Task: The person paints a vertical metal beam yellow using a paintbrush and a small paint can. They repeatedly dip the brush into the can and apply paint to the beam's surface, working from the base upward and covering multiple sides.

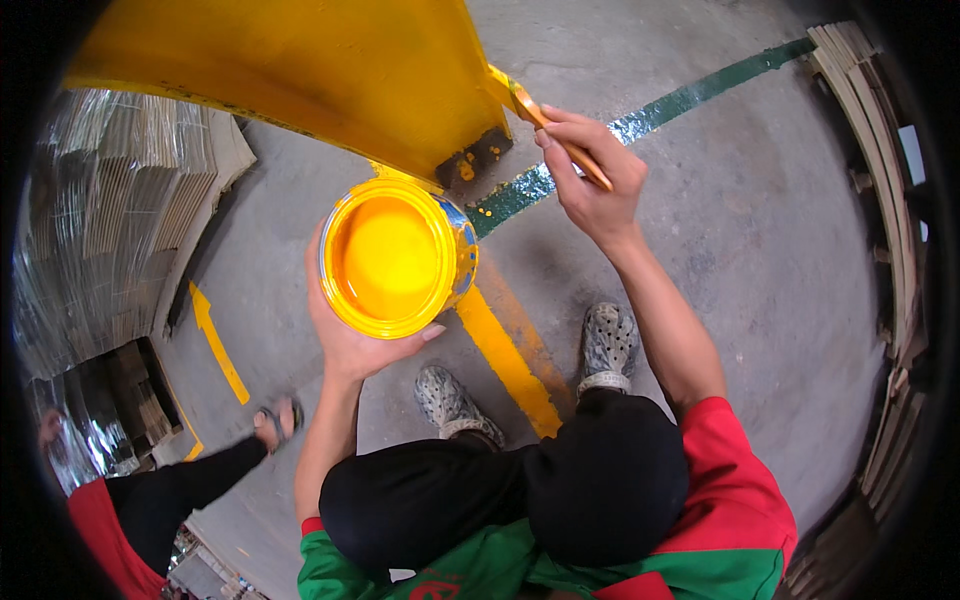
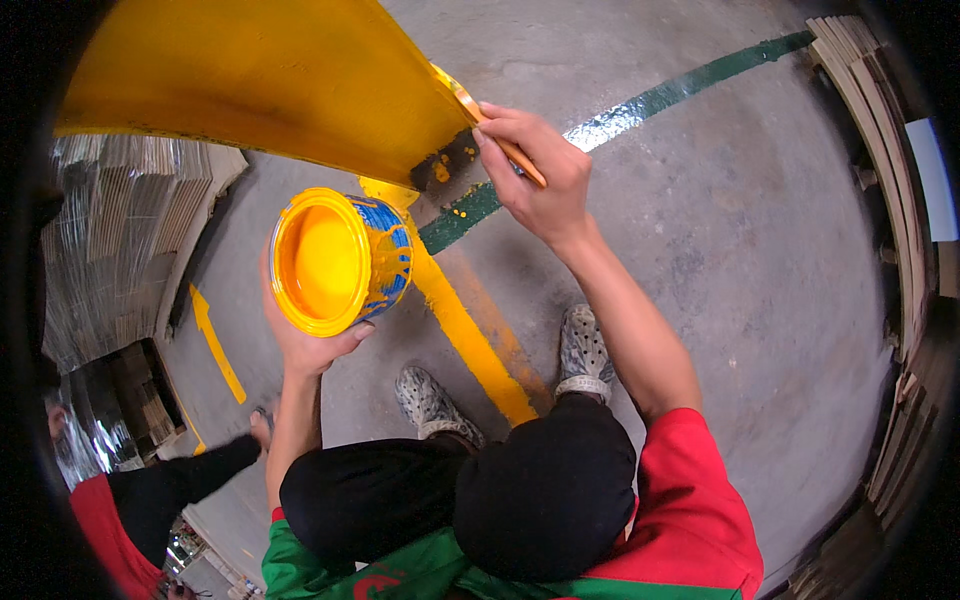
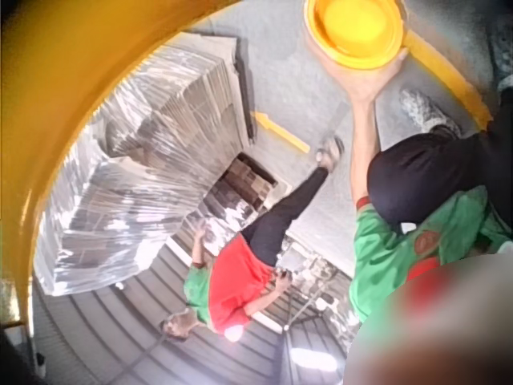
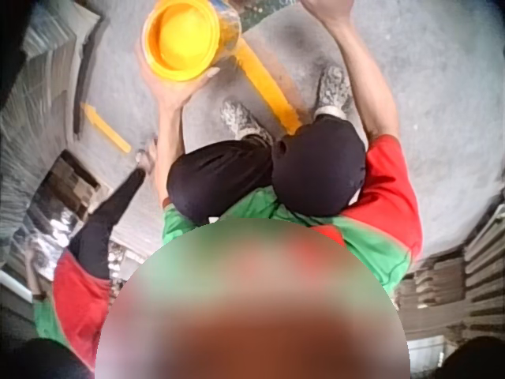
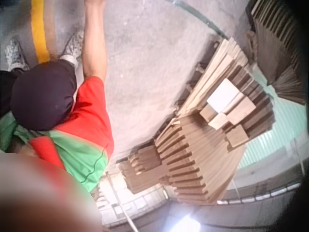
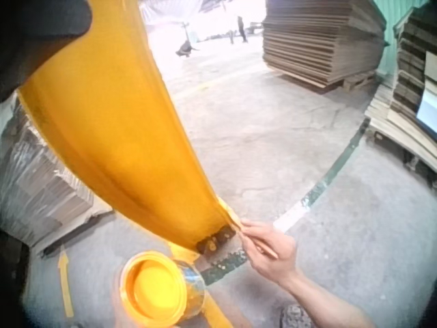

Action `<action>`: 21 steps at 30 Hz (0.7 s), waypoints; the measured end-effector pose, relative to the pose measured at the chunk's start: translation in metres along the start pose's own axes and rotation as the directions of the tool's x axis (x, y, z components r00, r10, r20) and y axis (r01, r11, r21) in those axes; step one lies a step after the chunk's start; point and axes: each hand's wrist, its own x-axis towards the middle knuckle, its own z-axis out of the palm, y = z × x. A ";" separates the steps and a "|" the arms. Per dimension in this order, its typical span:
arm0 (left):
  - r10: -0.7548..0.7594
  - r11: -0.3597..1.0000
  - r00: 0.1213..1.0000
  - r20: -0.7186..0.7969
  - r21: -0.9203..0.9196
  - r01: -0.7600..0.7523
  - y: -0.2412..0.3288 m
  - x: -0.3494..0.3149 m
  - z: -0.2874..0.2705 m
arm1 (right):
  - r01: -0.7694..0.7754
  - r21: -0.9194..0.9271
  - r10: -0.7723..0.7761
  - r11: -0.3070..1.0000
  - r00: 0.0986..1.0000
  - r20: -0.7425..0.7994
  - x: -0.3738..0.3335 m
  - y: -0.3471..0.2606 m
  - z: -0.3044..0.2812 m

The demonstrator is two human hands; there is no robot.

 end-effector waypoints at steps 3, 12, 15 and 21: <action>-0.012 1.000 1.000 -0.010 0.008 0.012 0.000 0.001 0.001 | 0.034 0.029 -0.033 0.999 0.999 -0.036 0.002 -0.006 -0.002; -0.010 1.000 1.000 0.006 0.025 0.010 0.000 -0.002 -0.002 | -0.089 -0.167 0.115 0.982 0.982 0.152 -0.047 0.064 0.020; -0.024 0.999 1.000 -0.003 0.022 0.024 -0.001 -0.004 -0.002 | -0.076 -0.113 0.088 0.991 0.991 0.102 -0.037 0.046 0.016; -0.019 0.999 1.000 0.012 0.052 0.018 -0.001 0.001 -0.001 | -0.106 -0.004 0.106 0.994 0.994 0.023 -0.029 0.024 0.007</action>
